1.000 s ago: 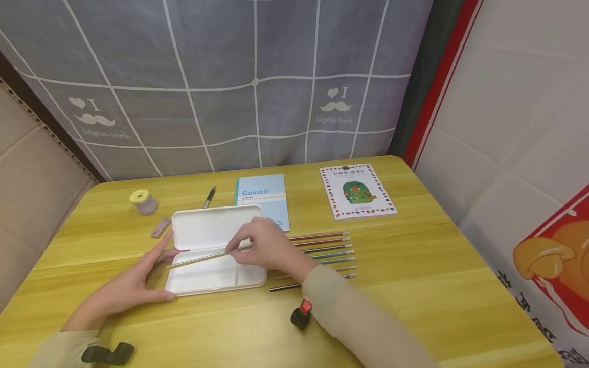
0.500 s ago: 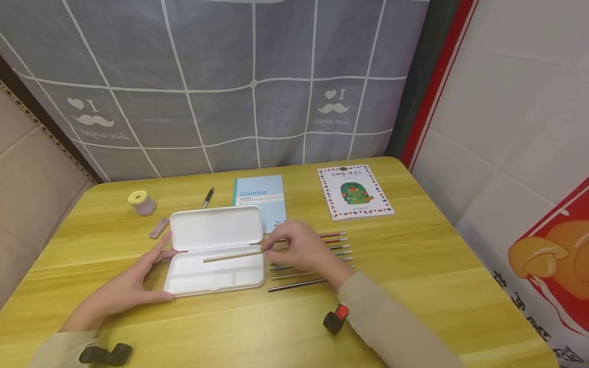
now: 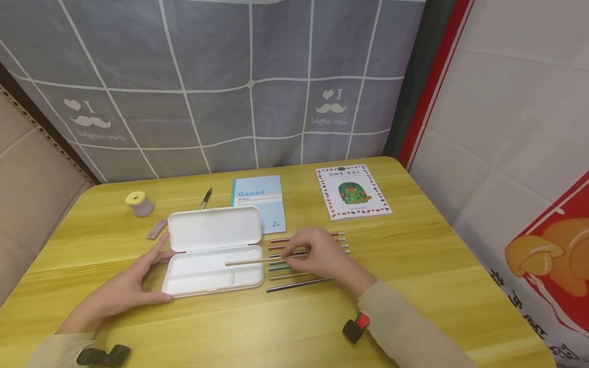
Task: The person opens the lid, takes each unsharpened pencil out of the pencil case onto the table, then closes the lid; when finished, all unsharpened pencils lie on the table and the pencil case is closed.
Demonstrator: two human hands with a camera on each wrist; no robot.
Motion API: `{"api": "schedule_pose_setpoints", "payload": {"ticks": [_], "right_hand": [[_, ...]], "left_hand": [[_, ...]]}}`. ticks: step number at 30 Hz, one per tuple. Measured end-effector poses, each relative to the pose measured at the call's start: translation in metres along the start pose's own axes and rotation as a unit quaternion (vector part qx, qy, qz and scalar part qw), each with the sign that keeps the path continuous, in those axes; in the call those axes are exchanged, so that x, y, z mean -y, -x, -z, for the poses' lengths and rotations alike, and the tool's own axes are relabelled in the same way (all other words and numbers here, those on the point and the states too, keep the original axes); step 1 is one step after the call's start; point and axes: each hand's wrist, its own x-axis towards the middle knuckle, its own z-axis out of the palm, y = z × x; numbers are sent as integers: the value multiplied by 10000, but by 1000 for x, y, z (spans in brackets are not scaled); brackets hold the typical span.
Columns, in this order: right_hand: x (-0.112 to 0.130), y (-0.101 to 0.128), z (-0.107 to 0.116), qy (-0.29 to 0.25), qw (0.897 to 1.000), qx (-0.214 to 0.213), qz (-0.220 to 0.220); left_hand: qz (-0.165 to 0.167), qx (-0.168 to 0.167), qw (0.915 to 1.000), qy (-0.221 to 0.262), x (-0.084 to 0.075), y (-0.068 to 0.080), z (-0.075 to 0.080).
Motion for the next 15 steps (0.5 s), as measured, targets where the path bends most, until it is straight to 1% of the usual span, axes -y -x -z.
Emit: {"api": "schedule_pose_setpoints", "payload": {"ticks": [5,8,12,15], "right_hand": [[-2,7,4,-95,9998,65,-157],[-3,13,8,-206,9997,60,-134],[-8,23,13,-230,9997,43,54],[-9,33,17,-295,9995,59,55]], "left_hand": [[-147,-27,9999,65,0,0,1],[-161,-52,9999,25,-1,0,1],[-54,-48,10000,-7,-3,0,0],[46,-19,10000,17,-3,0,0]]}}
